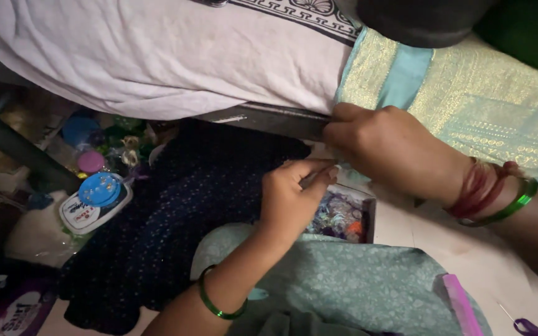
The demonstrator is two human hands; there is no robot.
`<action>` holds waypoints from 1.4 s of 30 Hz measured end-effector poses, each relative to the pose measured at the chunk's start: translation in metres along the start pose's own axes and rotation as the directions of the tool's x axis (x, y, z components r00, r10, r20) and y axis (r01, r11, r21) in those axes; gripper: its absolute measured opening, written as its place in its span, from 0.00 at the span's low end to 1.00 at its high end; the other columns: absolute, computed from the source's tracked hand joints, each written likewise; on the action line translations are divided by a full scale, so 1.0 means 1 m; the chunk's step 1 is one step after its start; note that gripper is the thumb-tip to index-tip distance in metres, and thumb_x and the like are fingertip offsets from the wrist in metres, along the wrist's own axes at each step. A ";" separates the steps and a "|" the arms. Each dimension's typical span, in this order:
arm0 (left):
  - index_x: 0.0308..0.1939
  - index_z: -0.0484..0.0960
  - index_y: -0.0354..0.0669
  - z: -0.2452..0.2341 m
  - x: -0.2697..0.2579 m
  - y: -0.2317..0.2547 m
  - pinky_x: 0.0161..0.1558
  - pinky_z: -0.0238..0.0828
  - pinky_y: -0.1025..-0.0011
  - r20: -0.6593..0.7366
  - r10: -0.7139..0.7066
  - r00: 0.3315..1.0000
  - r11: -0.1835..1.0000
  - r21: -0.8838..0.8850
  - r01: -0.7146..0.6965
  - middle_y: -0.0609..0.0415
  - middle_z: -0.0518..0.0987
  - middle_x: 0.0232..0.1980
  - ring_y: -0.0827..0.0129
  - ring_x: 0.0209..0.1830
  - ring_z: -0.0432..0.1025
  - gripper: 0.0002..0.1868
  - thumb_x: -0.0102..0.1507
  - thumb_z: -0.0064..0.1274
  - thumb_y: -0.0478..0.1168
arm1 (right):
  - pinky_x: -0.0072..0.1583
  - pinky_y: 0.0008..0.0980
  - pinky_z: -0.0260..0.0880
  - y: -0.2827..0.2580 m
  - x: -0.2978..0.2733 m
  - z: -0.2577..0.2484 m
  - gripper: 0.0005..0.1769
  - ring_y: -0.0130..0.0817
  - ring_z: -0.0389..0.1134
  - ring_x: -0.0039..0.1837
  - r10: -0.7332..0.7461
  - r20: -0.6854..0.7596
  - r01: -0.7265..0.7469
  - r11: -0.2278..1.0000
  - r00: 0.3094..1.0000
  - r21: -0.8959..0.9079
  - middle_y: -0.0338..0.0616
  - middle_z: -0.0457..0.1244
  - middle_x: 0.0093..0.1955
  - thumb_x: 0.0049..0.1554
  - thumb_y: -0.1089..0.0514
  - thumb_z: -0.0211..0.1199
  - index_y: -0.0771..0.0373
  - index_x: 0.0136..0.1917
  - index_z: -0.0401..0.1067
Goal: Attaching decorative tassels and beads to the border of a saree.
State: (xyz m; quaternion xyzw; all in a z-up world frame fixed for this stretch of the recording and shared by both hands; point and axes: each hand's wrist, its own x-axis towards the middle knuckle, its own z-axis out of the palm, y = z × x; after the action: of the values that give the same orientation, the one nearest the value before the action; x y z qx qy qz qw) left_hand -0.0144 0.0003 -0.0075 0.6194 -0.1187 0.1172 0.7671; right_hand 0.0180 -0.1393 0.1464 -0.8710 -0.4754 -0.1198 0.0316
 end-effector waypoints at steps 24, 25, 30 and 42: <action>0.46 0.83 0.34 0.021 -0.015 -0.054 0.53 0.73 0.73 0.142 -0.234 0.962 0.805 -0.526 0.273 0.53 0.83 0.41 0.72 0.43 0.77 0.08 0.64 0.61 0.31 | 0.42 0.34 0.73 0.000 -0.101 0.035 0.10 0.41 0.73 0.41 0.263 -0.188 -0.213 0.945 0.946 0.248 0.48 0.70 0.42 0.50 0.66 0.67 0.64 0.48 0.79; 0.45 0.84 0.34 0.020 -0.013 -0.052 0.51 0.73 0.74 0.109 -0.230 0.967 0.833 -0.492 0.253 0.54 0.83 0.42 0.74 0.43 0.76 0.07 0.63 0.61 0.31 | 0.42 0.35 0.73 -0.002 -0.100 0.032 0.11 0.41 0.73 0.40 0.205 -0.157 -0.166 0.959 0.966 0.230 0.47 0.70 0.41 0.49 0.67 0.67 0.65 0.48 0.79; 0.42 0.86 0.36 0.013 -0.013 -0.020 0.47 0.72 0.74 0.038 -0.218 0.975 0.952 -0.210 0.221 0.53 0.84 0.40 0.73 0.41 0.75 0.05 0.63 0.62 0.33 | 0.40 0.35 0.74 -0.007 -0.078 0.011 0.15 0.41 0.72 0.40 0.017 -0.102 -0.005 0.994 0.995 0.114 0.46 0.67 0.41 0.46 0.69 0.66 0.65 0.49 0.78; 0.42 0.85 0.40 0.010 -0.015 0.048 0.46 0.65 0.52 0.257 0.623 0.739 0.285 0.805 -0.520 0.51 0.80 0.36 0.53 0.41 0.75 0.11 0.55 0.61 0.32 | 0.39 0.39 0.73 0.001 -0.020 0.007 0.05 0.42 0.72 0.39 -0.063 -0.003 0.062 0.990 0.998 -0.128 0.43 0.64 0.42 0.48 0.62 0.64 0.60 0.41 0.73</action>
State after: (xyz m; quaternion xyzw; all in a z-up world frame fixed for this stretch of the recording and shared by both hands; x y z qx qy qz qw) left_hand -0.0445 -0.0003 0.0340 0.8146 -0.2187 0.4580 0.2810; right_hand 0.0097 -0.1549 0.1344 -0.8555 -0.4936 -0.1542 -0.0266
